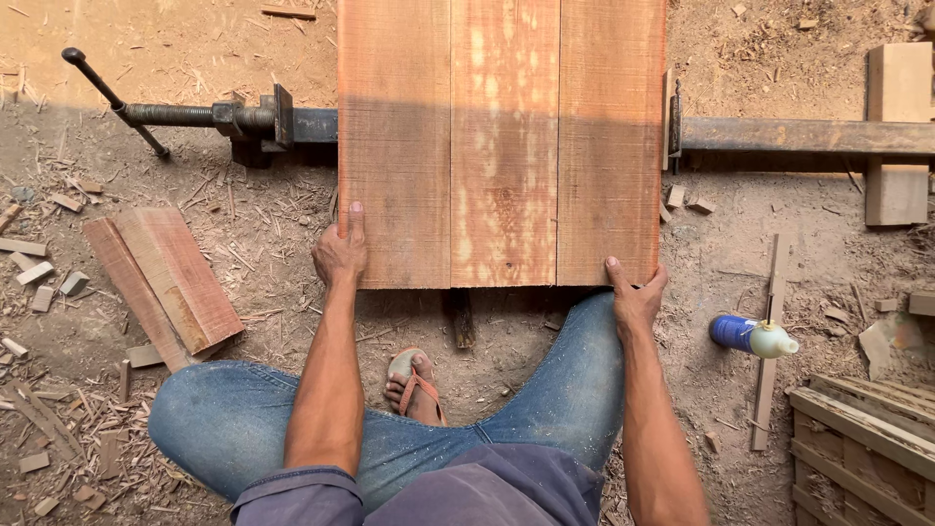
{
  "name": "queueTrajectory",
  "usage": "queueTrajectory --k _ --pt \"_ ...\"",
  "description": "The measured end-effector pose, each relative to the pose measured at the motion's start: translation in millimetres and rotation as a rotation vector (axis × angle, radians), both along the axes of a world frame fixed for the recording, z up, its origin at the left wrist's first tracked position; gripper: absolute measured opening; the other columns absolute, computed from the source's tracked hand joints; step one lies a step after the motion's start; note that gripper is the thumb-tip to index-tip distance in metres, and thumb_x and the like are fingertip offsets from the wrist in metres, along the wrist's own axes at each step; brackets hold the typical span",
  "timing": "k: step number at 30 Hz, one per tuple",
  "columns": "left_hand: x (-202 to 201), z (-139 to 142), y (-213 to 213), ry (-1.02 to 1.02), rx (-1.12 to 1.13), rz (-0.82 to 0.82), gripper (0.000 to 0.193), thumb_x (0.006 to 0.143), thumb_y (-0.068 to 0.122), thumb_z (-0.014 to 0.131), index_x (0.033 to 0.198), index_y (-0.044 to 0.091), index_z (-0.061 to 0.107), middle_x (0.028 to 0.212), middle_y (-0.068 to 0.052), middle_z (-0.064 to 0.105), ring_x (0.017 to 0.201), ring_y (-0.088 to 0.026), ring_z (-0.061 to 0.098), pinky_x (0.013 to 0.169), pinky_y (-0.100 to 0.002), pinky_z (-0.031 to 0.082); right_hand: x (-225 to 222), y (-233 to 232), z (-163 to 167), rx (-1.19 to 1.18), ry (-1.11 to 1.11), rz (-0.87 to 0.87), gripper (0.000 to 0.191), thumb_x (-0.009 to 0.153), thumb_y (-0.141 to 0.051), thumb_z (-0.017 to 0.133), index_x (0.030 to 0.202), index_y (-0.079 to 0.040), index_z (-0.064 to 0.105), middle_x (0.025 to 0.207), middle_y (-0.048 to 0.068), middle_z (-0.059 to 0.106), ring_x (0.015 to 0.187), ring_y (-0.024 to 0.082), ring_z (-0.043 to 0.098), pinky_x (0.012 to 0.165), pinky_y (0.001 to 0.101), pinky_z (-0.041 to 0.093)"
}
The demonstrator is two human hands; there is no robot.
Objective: The person arranges several wooden planks on a metal frame, applies glue to the edges, and joins them together. The person then uses a screw clamp to press the planks together and adjusts the alignment.
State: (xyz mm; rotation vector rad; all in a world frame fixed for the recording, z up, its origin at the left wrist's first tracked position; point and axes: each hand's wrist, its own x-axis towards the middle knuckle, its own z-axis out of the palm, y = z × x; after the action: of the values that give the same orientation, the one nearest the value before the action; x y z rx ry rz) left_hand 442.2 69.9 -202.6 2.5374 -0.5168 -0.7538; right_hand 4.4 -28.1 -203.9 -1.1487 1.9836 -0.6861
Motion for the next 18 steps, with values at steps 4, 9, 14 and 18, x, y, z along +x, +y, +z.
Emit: queueTrajectory --k 4,9,14,18 --pt "-4.3 10.7 -2.2 0.108 0.121 0.039 0.075 0.092 0.087 0.033 0.086 0.017 0.059 0.081 -0.006 0.057 0.076 -0.022 0.056 0.066 -0.043 0.042 -0.2 -0.1 8.2 0.040 0.059 -0.004 0.102 0.078 -0.051 0.085 0.151 -0.001 0.034 0.136 0.023 0.058 0.127 0.033 0.057 0.107 0.0433 0.046" --pt "-32.4 28.3 5.3 0.022 0.104 0.287 0.067 0.092 0.069 0.053 0.126 0.011 0.057 0.125 -0.017 0.055 0.119 -0.035 0.049 0.099 -0.055 0.037 0.1 -0.2 16.5 -0.013 0.138 -0.010 0.113 0.076 -0.058 0.083 0.155 0.003 0.030 0.144 0.029 0.052 0.133 0.039 0.053 0.111 0.0461 0.042" --pt "-120.5 25.3 33.0 -0.205 -0.239 0.526 0.070 0.098 0.048 0.073 0.142 0.004 0.041 0.142 -0.020 0.036 0.132 -0.040 0.035 0.107 -0.061 0.032 -5.1 -4.5 28.5 0.042 0.147 -0.081 0.117 0.072 -0.060 0.081 0.157 -0.001 0.028 0.147 0.028 0.047 0.137 0.039 0.047 0.113 0.0481 0.039" --pt "-173.8 -0.4 29.4 0.549 -0.012 0.992 0.067 0.102 0.060 0.066 0.125 -0.001 0.051 0.137 -0.029 0.061 0.113 -0.043 0.069 0.101 -0.051 0.054 -4.2 8.0 34.3 -0.283 0.434 -0.066 0.097 0.081 -0.046 0.084 0.150 0.002 0.035 0.152 0.029 0.035 0.144 0.044 0.034 0.117 0.0522 0.032"
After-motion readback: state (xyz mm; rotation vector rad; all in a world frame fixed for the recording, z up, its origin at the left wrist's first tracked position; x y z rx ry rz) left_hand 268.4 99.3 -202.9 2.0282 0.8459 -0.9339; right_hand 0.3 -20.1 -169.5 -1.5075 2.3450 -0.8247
